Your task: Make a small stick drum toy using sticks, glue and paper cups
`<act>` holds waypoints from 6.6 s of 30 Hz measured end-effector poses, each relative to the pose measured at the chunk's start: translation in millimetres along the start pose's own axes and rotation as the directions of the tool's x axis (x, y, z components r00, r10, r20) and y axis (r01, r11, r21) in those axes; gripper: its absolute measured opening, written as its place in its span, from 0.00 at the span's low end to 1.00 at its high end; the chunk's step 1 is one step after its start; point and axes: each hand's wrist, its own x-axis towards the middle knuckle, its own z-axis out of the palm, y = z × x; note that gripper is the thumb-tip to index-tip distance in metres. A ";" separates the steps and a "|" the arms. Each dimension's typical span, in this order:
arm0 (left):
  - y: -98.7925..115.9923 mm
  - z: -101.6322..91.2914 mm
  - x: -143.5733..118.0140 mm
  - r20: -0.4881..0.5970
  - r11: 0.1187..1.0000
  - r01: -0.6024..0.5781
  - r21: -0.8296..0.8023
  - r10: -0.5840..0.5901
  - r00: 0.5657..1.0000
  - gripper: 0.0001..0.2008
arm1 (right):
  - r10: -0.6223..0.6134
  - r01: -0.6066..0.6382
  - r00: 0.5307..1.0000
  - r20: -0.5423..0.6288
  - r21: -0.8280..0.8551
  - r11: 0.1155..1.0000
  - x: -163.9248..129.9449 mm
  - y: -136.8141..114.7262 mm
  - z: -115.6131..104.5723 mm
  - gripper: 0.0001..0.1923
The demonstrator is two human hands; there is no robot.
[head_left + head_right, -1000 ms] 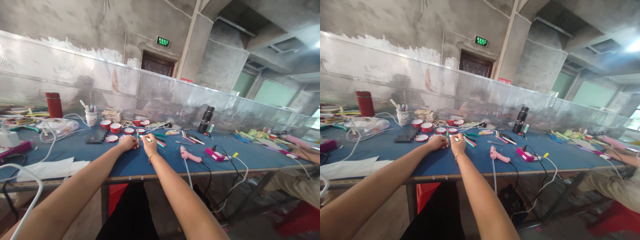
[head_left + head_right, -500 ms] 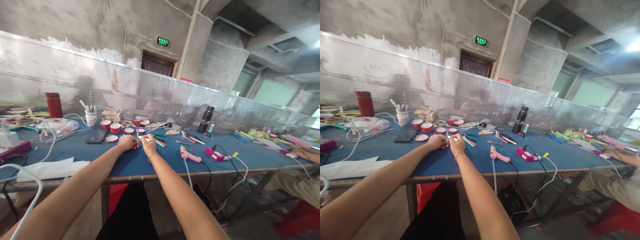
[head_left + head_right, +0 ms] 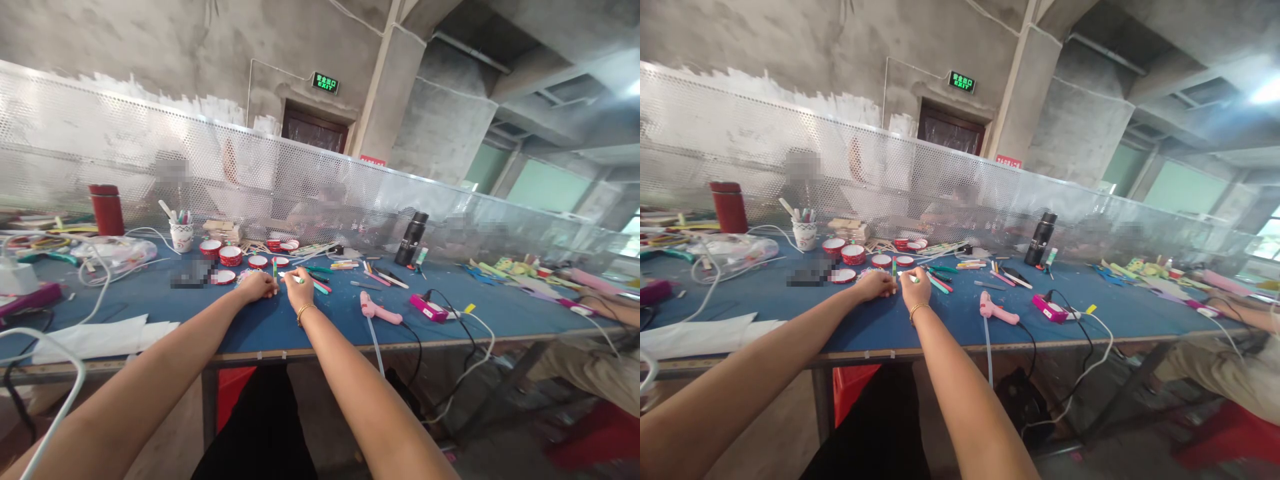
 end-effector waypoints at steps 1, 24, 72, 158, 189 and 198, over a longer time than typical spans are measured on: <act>0.4 -0.1 -0.3 0.000 1.000 -0.005 0.003 0.005 1.000 0.14 | -0.001 0.001 1.000 0.007 0.005 1.000 -0.2 -0.5 0.0 0.06; -0.7 0.0 0.1 -0.013 1.000 -0.012 0.012 0.013 1.000 0.16 | 0.025 -0.024 0.999 0.039 -0.021 0.999 -1.1 -2.6 -1.3 0.06; 4.3 -0.6 -2.9 -0.008 1.000 0.014 -0.003 -0.014 1.000 0.17 | 0.025 -0.024 0.999 0.022 -0.054 0.998 -0.9 -3.3 -3.0 0.06; -1.9 0.0 1.7 -0.008 1.000 -0.006 0.007 0.006 1.000 0.16 | 0.010 -0.007 0.999 0.040 -0.072 0.997 0.0 1.8 -1.2 0.07; -0.3 0.5 0.6 -0.007 1.000 0.019 0.014 -0.018 1.000 0.16 | 0.001 0.000 1.000 0.009 -0.071 0.997 0.4 -0.8 -2.5 0.06; -2.3 0.4 1.2 -0.005 1.000 0.013 0.028 -0.013 1.000 0.15 | 0.002 -0.002 1.000 0.005 -0.060 0.998 0.2 0.4 -2.1 0.06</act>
